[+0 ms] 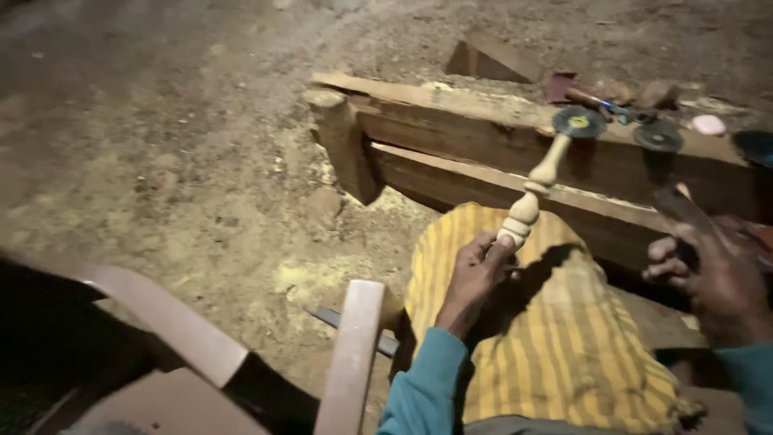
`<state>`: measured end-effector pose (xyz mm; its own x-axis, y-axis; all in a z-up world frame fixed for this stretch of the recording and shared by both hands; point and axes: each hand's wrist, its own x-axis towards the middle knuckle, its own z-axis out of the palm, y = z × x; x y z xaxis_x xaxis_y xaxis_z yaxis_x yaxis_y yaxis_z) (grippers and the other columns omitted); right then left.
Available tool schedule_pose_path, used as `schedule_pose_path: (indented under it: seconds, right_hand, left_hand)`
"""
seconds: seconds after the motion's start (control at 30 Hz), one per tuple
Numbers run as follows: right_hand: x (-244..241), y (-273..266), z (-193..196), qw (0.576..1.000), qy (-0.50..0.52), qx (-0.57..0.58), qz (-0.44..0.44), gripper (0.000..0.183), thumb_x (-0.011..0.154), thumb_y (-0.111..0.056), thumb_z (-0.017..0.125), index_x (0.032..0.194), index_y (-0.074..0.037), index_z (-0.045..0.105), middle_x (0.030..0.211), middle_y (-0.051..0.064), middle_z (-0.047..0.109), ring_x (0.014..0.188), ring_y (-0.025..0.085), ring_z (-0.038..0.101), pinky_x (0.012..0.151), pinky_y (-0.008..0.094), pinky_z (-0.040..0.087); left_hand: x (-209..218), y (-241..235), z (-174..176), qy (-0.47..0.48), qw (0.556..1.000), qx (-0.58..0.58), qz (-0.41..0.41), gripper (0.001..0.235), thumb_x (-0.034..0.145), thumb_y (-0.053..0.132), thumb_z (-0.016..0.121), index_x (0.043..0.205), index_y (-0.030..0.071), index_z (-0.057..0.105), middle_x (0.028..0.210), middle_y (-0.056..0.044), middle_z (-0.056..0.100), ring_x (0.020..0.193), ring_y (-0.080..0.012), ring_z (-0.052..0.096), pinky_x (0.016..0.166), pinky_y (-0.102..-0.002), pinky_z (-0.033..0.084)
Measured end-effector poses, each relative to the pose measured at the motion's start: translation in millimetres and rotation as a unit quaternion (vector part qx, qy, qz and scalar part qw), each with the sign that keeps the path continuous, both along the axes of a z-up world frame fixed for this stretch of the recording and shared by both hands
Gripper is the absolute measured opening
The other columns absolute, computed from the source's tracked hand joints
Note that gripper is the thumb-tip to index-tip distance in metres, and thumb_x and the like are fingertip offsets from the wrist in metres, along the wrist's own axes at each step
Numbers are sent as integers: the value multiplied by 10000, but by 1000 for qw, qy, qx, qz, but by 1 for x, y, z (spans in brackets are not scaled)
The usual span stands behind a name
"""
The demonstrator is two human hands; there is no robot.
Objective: The person sits and sands a turned wooden spindle using a piece of sandpaper. They hold the spindle with one hand and rub the sandpaper along its length with the other, occasionally rotating the object to smooth different sides.
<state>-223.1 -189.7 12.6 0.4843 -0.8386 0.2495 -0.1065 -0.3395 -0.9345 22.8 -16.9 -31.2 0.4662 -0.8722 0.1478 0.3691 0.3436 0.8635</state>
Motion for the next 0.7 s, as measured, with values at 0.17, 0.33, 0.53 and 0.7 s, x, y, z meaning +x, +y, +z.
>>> schedule_pose_path:
  seconds: [0.17, 0.33, 0.53, 0.7]
  right_hand:
    - [10, -41, -43, 968, 219, -124, -17, 386, 1011, -115, 537, 1386, -44, 597, 1058, 132, 710, 905, 253, 690, 788, 403, 577]
    - [20, -18, -49, 974, 181, -138, -7, 471, 994, -132, 659, 1450, -58, 571, 1037, 190, 762, 916, 273, 727, 788, 384, 587]
    - [38, 19, -12, 971, 21, 206, 123, 462, 972, -207, 518, 1332, 58, 635, 1067, 119, 750, 866, 252, 751, 682, 388, 616]
    - [48, 42, 2, 941, 38, 317, 109, 507, 1021, -386, 542, 1291, 30, 651, 1094, 151, 744, 939, 250, 734, 720, 398, 654]
  left_hand:
    - [6, -6, 8, 192, 972, -111, -74, 303, 1109, 251, 605, 1266, -9, 610, 1046, -116, 715, 876, -152, 695, 824, -290, 568]
    - [-3, 5, 26, 162, 978, -100, -84, 311, 1042, 189, 680, 1305, 51, 589, 1120, -111, 731, 926, -157, 674, 809, -306, 545]
    - [-14, 2, 30, 158, 983, -89, -33, 385, 923, 34, 739, 1262, 14, 559, 1220, -126, 720, 1113, -205, 702, 995, -349, 594]
    - [-35, -5, 29, 188, 979, -76, 10, 401, 892, -51, 731, 1266, -19, 588, 1282, -159, 692, 1143, -241, 693, 1015, -364, 583]
